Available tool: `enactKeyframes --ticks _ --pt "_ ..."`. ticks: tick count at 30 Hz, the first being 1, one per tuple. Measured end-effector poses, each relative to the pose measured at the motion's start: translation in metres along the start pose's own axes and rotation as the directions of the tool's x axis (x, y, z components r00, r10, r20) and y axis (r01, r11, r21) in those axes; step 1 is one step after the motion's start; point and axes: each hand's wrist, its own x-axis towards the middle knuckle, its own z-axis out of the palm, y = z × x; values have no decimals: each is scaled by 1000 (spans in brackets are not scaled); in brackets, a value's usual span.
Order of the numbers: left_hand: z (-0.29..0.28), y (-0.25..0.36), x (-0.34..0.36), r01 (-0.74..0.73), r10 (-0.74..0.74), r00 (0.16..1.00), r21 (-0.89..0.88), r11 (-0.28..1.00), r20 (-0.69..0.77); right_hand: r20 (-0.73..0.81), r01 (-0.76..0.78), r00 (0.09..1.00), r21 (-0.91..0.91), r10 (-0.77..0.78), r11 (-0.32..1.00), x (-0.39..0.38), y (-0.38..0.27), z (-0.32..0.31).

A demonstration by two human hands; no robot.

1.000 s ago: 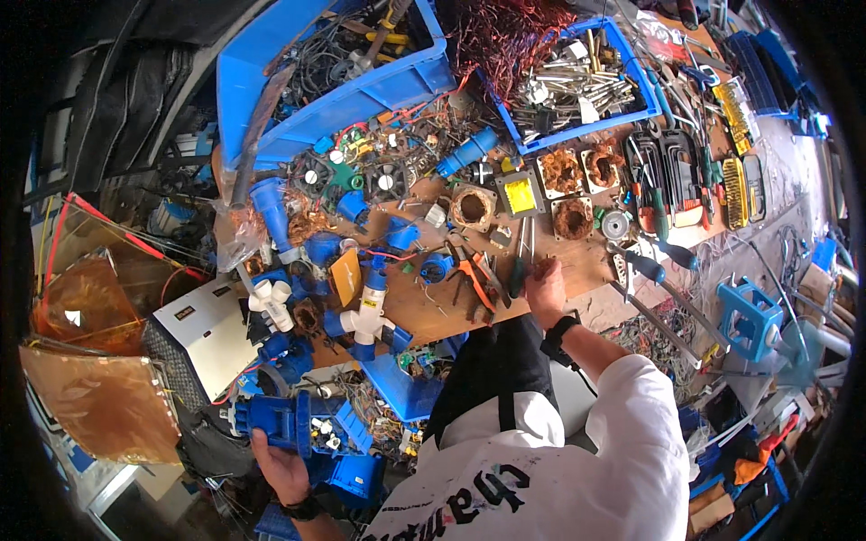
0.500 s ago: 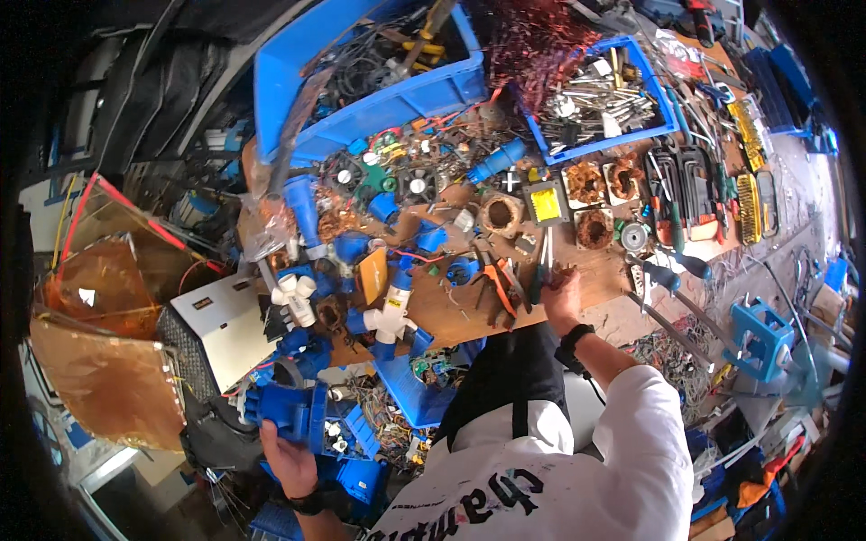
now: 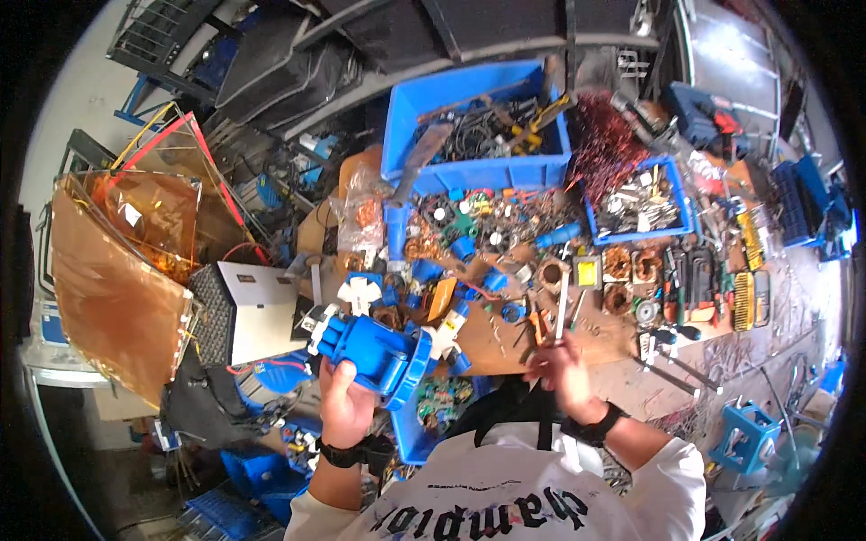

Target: The person disassembles a blue plastic plumbing fitting using a screwdriver and pliers. They remove the white internal component, inspect the blue housing, and then reassemble the parts.

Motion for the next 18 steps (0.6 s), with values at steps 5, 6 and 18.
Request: enactKeyframes --ticks 5,6,18 --pt "47 26 3 -108 117 992 -178 978 38 420 135 898 12 -128 991 -44 -55 78" --pt "54 30 2 -130 144 988 -197 972 59 460 152 870 97 -180 984 -51 -64 93" --pt "81 36 -12 -201 203 938 -39 979 282 461 333 786 246 -412 910 -87 -83 116"
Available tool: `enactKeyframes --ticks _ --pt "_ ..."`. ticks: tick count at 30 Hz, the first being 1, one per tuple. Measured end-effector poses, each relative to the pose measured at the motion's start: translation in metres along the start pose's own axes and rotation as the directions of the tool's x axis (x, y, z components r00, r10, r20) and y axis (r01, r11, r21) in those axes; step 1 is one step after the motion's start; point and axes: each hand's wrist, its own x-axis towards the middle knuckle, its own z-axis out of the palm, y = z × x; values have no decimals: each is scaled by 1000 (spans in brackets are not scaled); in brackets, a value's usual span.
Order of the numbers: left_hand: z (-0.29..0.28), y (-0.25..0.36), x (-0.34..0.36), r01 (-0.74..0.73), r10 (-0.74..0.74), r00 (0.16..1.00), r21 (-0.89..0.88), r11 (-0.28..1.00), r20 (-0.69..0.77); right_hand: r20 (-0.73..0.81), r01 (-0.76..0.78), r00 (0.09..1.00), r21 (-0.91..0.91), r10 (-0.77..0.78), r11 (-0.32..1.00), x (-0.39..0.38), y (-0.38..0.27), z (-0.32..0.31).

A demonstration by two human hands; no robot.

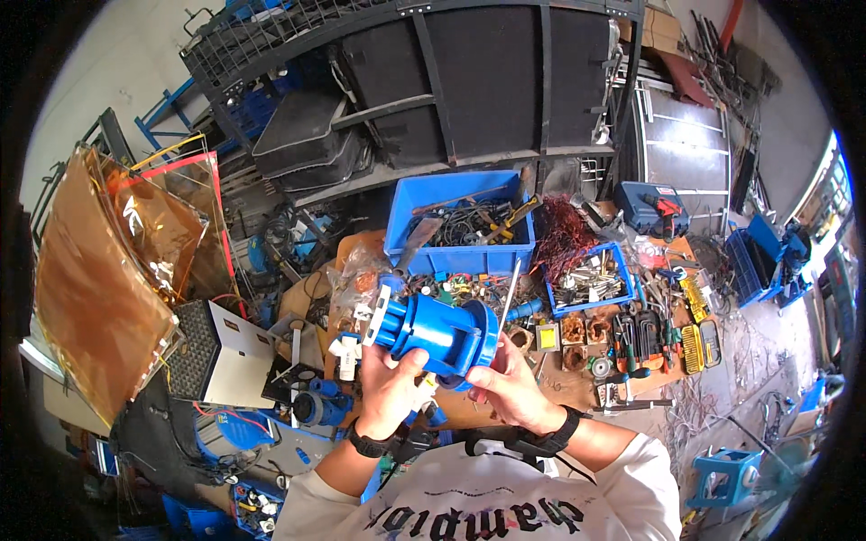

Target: The person disassembles a blue plastic plumbing fitting using a screwdriver and pliers. They remove the white internal component, inspect the blue housing, and then reassemble the parts.

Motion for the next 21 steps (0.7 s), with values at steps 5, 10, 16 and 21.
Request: enactKeyframes --ticks 5,10,16,21 --pt "10 28 -9 66 -56 990 -73 995 129 -11 37 999 -7 -37 999 -10 -7 0" --pt "-1 32 -8 -50 58 979 -46 998 194 42 62 997 -51 -60 997 -22 -17 0" --pt "-1 42 -13 -113 103 964 28 993 246 53 212 977 -234 -205 949 -34 -17 4" --pt "-6 46 -15 -104 92 941 20 994 325 61 117 992 -128 -110 985 -36 -22 5"
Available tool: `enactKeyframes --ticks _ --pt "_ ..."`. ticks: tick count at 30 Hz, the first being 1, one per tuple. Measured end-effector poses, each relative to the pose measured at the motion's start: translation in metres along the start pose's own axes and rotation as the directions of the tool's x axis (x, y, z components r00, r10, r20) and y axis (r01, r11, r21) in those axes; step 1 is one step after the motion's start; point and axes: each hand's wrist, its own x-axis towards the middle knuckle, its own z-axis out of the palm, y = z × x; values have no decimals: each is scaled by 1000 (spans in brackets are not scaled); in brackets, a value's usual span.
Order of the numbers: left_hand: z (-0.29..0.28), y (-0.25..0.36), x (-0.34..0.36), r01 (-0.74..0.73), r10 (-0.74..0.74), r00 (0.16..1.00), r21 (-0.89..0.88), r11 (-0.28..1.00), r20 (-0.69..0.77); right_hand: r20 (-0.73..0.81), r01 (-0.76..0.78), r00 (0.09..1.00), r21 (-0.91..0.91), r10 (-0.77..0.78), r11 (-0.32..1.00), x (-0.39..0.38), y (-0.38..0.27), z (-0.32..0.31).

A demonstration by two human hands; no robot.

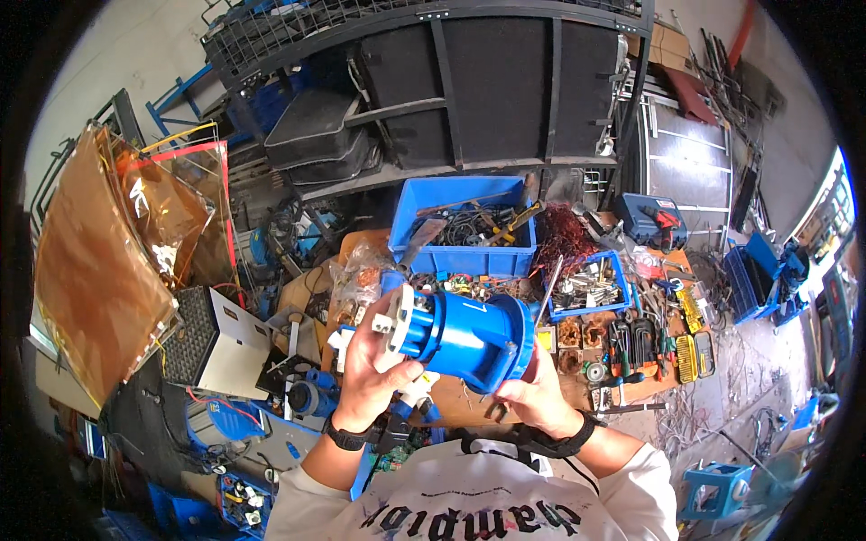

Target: The person disassembles a blue plastic plumbing fitting using a screwdriver and pliers. They remove the white internal component, inspect the blue housing, and then reassemble the parts.

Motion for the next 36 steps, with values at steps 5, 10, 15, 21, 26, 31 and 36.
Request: enactKeyframes --ticks 5,10,15,21,26,31,36 --pt "2 2 0 1 -1 1000 -11 1000 -3 62 -75 996 144 67 987 1 -9 13" --pt "4 4 6 -33 32 999 -32 999 -16 121 -144 986 240 117 960 3 -11 13" --pt "-1 5 12 -33 33 999 4 999 -19 145 -182 978 273 146 945 3 -12 12" --pt "-2 7 22 -110 110 994 -37 993 -2 221 -246 958 308 183 919 9 -12 9" --pt "-2 13 28 -172 169 985 75 982 42 214 -236 960 279 179 931 10 -13 10" --pt "-3 15 30 -241 221 970 287 927 101 167 -213 970 237 176 948 5 -9 6" --pt "-2 14 29 -377 346 926 450 810 152 138 -193 976 211 166 958 0 -10 6"
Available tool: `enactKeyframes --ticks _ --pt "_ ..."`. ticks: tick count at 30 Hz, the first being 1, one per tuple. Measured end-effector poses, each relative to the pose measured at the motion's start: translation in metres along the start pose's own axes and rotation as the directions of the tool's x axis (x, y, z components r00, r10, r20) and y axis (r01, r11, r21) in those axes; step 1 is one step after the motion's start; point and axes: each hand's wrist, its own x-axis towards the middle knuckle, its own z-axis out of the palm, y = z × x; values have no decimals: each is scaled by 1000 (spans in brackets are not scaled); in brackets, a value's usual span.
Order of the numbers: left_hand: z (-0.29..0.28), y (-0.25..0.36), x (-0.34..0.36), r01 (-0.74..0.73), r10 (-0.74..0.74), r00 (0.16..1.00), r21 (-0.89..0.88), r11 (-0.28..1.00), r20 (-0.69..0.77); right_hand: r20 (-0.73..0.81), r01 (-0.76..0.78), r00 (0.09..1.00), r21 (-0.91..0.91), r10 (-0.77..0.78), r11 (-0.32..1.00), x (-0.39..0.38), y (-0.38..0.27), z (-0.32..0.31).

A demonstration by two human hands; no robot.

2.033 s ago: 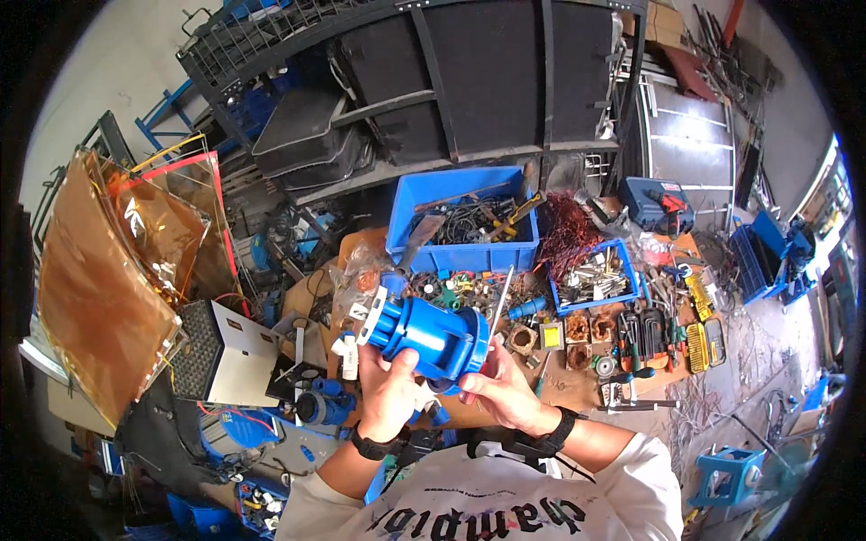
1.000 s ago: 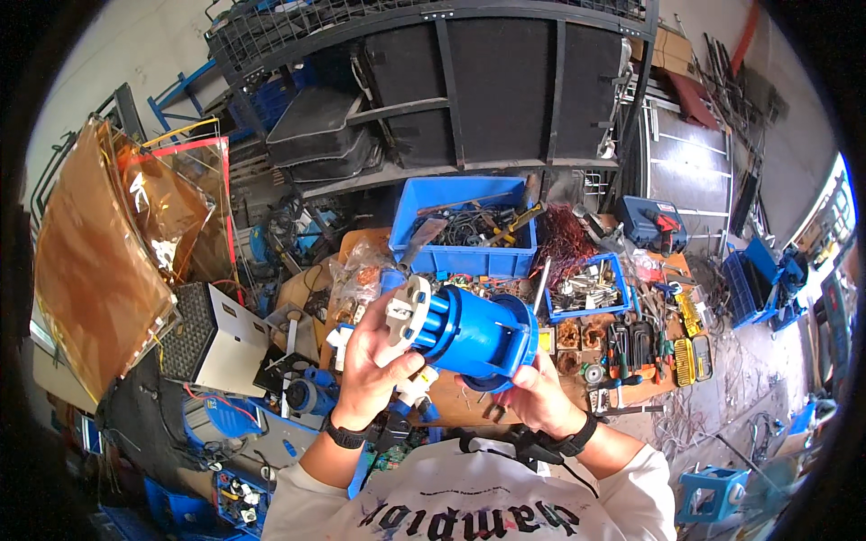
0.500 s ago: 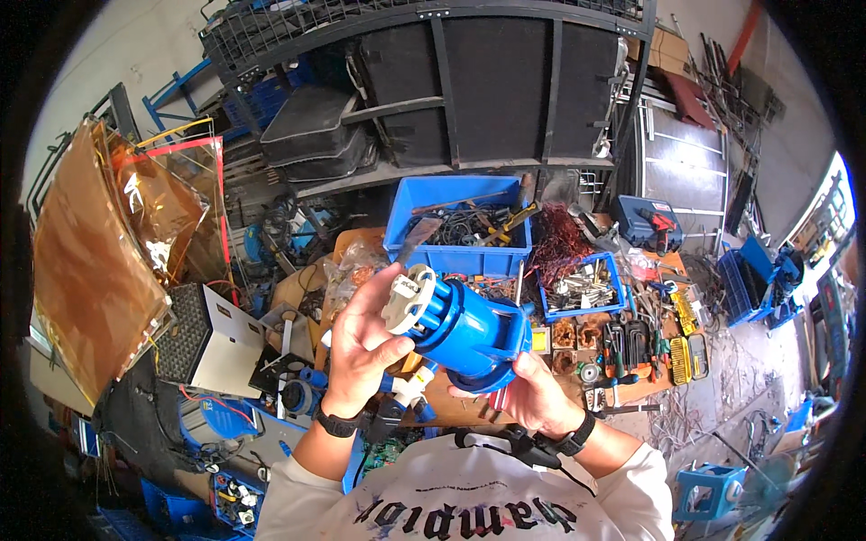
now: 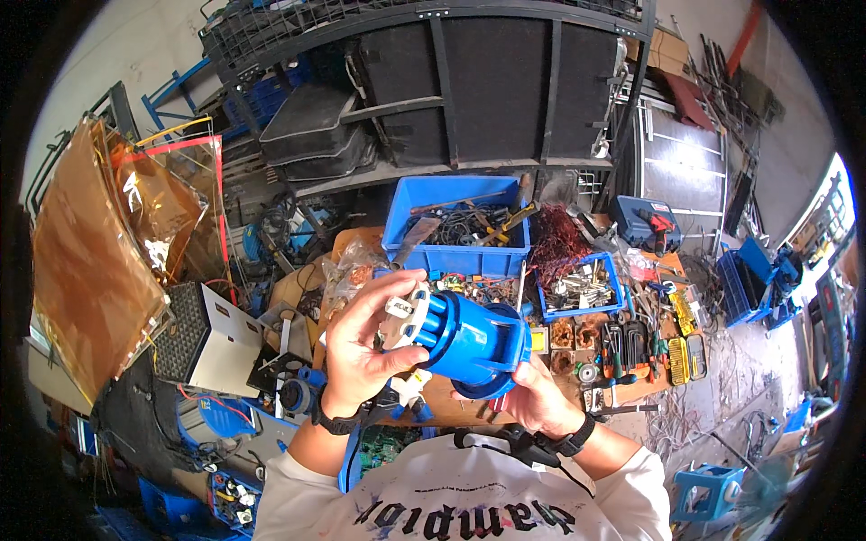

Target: The person disassembles a blue plastic plumbing fitting using a screwdriver and pliers. They remove the white internal component, inspect the blue housing, and then reassemble the parts.

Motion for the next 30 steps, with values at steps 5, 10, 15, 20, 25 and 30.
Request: enactKeyframes --ticks 5,10,15,20,25,30 --pt "6 0 -2 -32 34 998 47 998 -48 -14 29 999 -79 -30 996 -6 1 2" --pt "1 -2 -6 42 -42 999 -12 999 30 -36 35 999 -130 -40 991 -8 -1 2" --pt "4 1 -12 110 -112 994 -101 989 -11 -137 98 981 -247 -134 964 -10 -8 4" --pt "1 1 -15 101 -99 995 -152 983 21 -150 36 985 -298 -84 954 -16 -7 -6" --pt "-6 4 -16 68 -62 996 -118 991 59 -154 151 966 -324 -210 934 -13 1 -1" --pt "-12 2 -19 41 -30 997 -163 986 75 -149 156 966 -311 -210 937 -13 1 6"
